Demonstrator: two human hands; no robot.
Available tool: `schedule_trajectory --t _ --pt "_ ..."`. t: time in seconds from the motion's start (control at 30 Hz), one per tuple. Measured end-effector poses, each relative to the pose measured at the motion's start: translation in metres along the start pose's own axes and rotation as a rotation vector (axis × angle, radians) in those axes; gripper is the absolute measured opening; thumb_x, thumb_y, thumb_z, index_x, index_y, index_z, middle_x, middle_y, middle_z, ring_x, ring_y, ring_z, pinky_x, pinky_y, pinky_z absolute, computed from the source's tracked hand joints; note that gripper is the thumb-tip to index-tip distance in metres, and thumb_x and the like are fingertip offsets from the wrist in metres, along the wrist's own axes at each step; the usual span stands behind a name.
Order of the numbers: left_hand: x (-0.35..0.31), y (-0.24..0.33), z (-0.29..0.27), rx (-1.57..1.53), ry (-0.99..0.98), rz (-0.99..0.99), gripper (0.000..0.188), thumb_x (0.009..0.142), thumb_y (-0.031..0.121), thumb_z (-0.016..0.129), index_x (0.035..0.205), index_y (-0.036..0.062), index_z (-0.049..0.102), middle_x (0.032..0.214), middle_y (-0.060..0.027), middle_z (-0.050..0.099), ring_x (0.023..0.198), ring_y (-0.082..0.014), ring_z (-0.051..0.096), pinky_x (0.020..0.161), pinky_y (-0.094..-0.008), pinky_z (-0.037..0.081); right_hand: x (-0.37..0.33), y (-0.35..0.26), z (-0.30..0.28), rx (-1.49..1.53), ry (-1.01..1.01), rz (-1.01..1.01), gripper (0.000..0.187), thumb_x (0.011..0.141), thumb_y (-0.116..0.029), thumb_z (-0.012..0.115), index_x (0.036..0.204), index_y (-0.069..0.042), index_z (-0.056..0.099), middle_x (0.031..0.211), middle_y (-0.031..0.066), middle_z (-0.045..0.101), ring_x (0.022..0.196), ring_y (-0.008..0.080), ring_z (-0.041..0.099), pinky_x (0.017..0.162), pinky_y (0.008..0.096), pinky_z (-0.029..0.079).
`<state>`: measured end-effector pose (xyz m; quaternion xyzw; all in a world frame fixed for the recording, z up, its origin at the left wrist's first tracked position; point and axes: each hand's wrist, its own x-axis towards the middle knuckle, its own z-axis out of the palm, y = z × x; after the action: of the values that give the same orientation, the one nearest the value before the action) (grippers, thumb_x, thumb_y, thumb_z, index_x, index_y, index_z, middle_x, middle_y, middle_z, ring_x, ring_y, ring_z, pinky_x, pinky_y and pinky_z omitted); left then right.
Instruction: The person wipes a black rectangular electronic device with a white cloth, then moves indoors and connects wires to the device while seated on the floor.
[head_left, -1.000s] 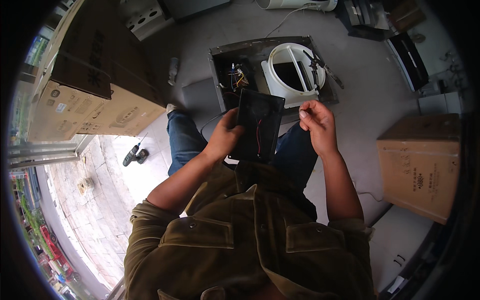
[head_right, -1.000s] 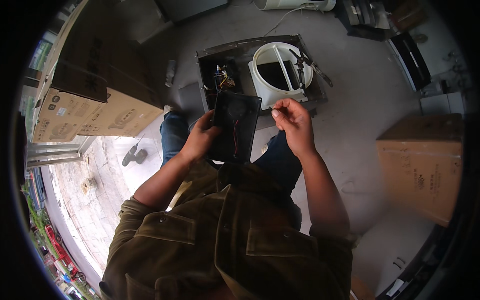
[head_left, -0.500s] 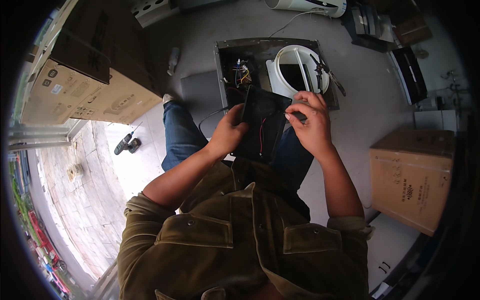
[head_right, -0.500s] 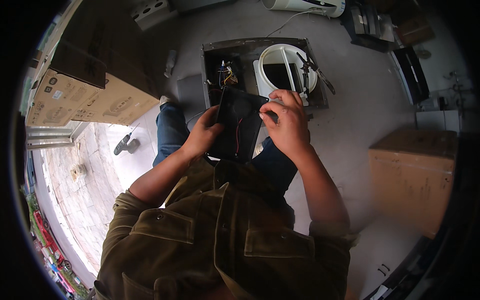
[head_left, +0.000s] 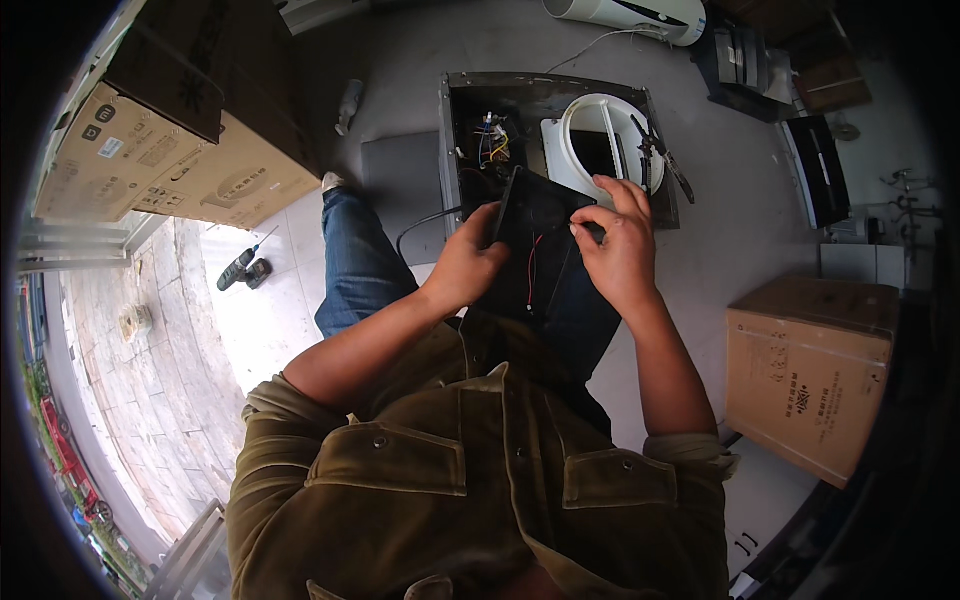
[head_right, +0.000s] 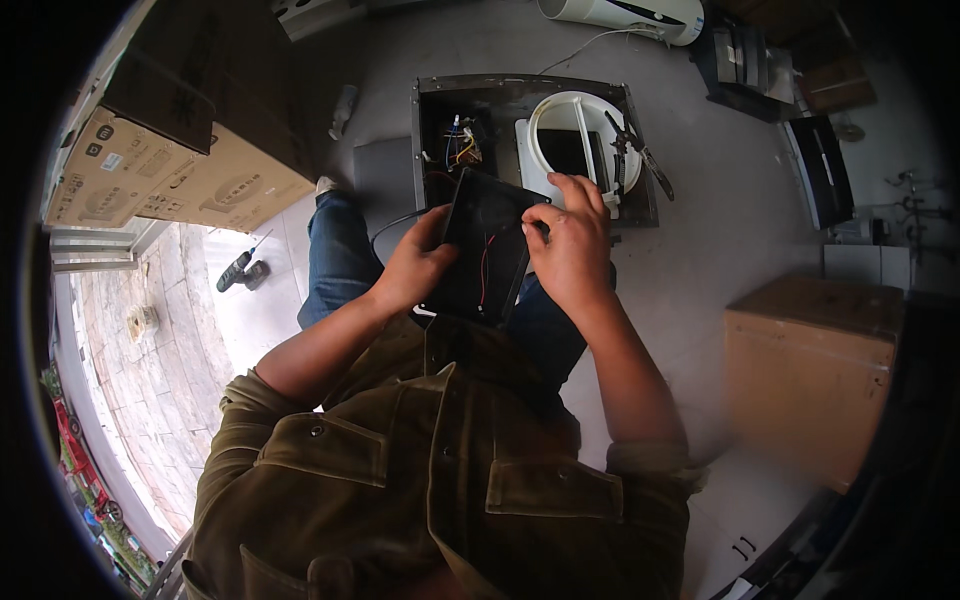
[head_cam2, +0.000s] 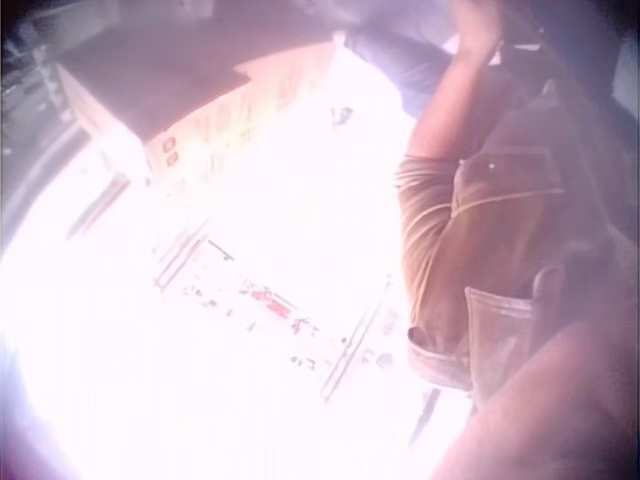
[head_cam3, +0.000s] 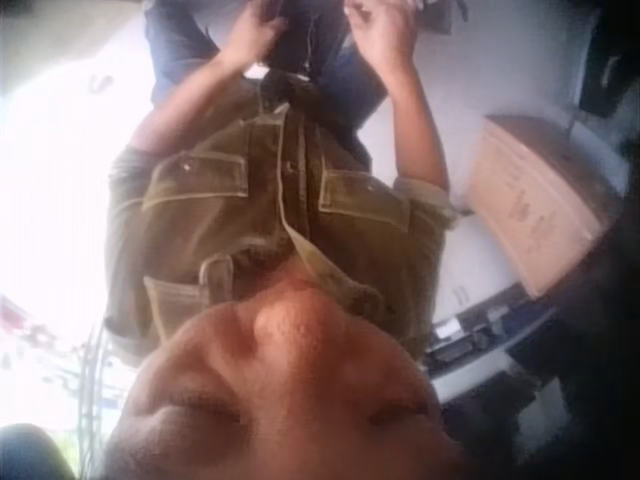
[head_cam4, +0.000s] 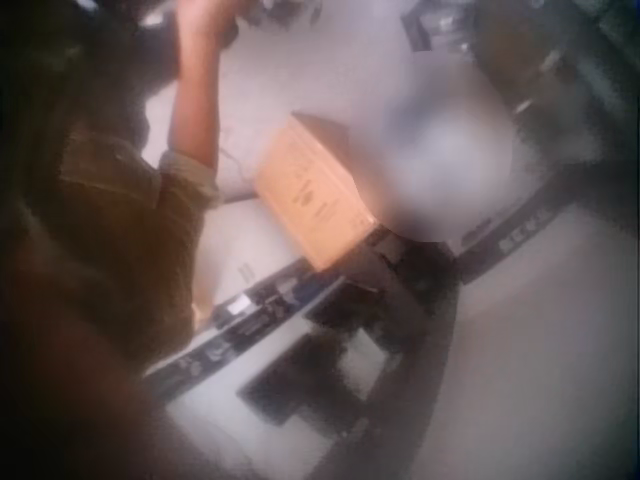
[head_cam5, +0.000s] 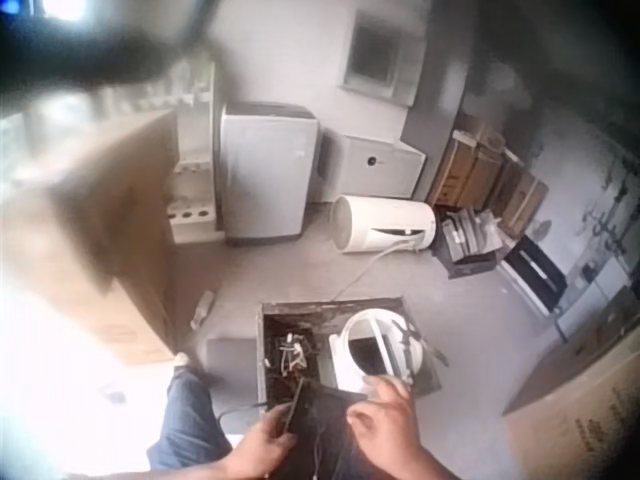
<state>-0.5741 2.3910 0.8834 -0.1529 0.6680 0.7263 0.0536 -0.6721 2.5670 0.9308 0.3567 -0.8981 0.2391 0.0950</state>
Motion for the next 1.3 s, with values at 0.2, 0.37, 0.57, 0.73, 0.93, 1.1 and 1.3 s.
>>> schedule_trajectory --t 0.2,0.37,0.57,0.73,0.93,1.1,1.3 --pt "0.001 -0.007 0.0 -0.005 -0.002 0.012 0.06 0.081 0.002 0.052 0.136 -0.0038 0.03 0.131 -0.0171 0.045 0.122 -0.0219 0.043 0.101 -0.0294 0.033 0.001 0.0 0.003 0.006 -0.003 0.008 0.01 0.065 -0.005 0.072 0.073 -0.007 0.067 0.113 0.0112 0.056 0.112 0.0307 0.047 0.095 0.0382 0.037" --pt "0.001 -0.005 -0.001 0.019 -0.016 0.037 0.06 0.081 0.002 0.052 0.136 -0.0038 0.029 0.13 -0.0174 0.046 0.121 -0.0219 0.044 0.101 -0.0295 0.033 0.001 0.001 0.003 0.023 -0.006 0.034 0.01 0.067 -0.005 0.07 0.076 -0.005 0.067 0.114 0.0102 0.057 0.113 0.0309 0.046 0.097 0.0385 0.036" --pt "0.002 -0.012 0.004 0.033 0.076 0.15 0.053 0.078 0.003 0.049 0.129 -0.0014 0.039 0.116 -0.0201 0.055 0.109 -0.0266 0.054 0.092 -0.0321 0.042 0.001 0.0 0.004 0.031 0.001 0.054 0.01 0.067 -0.005 0.071 0.076 -0.005 0.067 0.114 0.0097 0.057 0.113 0.0307 0.046 0.097 0.0383 0.037" --pt "0.004 -0.018 0.004 0.002 0.073 0.143 0.053 0.078 0.003 0.049 0.129 -0.0027 0.038 0.116 -0.0203 0.055 0.108 -0.0262 0.054 0.091 -0.0318 0.042 0.0 -0.002 0.005 0.023 -0.002 0.04 0.01 0.064 -0.005 0.073 0.073 -0.006 0.067 0.112 0.0117 0.057 0.11 0.0307 0.048 0.094 0.0383 0.038" --pt "0.001 -0.003 0.002 -0.034 0.001 0.032 0.057 0.08 0.001 0.05 0.134 -0.003 0.033 0.127 -0.0158 0.048 0.119 -0.0205 0.045 0.099 -0.0287 0.034 0.0 0.0 0.006 0.007 -0.029 0.073 0.01 0.066 -0.006 0.072 0.075 -0.005 0.068 0.113 0.0105 0.058 0.112 0.0297 0.048 0.096 0.0375 0.037" --pt "0.001 -0.005 0.002 0.004 0.003 0.026 0.056 0.081 0.002 0.05 0.134 -0.0024 0.034 0.127 -0.0159 0.048 0.119 -0.0209 0.044 0.1 -0.0293 0.033 0.001 0.0 0.006 -0.025 -0.051 0.053 0.011 0.065 -0.007 0.072 0.075 -0.005 0.068 0.112 0.012 0.058 0.111 0.0301 0.048 0.096 0.0376 0.038" --pt "0.004 -0.012 0.002 0.001 -0.008 0.045 0.056 0.08 0.003 0.051 0.134 -0.0014 0.035 0.127 -0.0158 0.049 0.12 -0.0213 0.044 0.1 -0.0296 0.033 0.004 -0.001 0.006 -0.105 -0.059 -0.021 0.011 0.064 -0.01 0.074 0.073 -0.007 0.068 0.111 0.0117 0.058 0.108 0.0291 0.049 0.089 0.0379 0.039"
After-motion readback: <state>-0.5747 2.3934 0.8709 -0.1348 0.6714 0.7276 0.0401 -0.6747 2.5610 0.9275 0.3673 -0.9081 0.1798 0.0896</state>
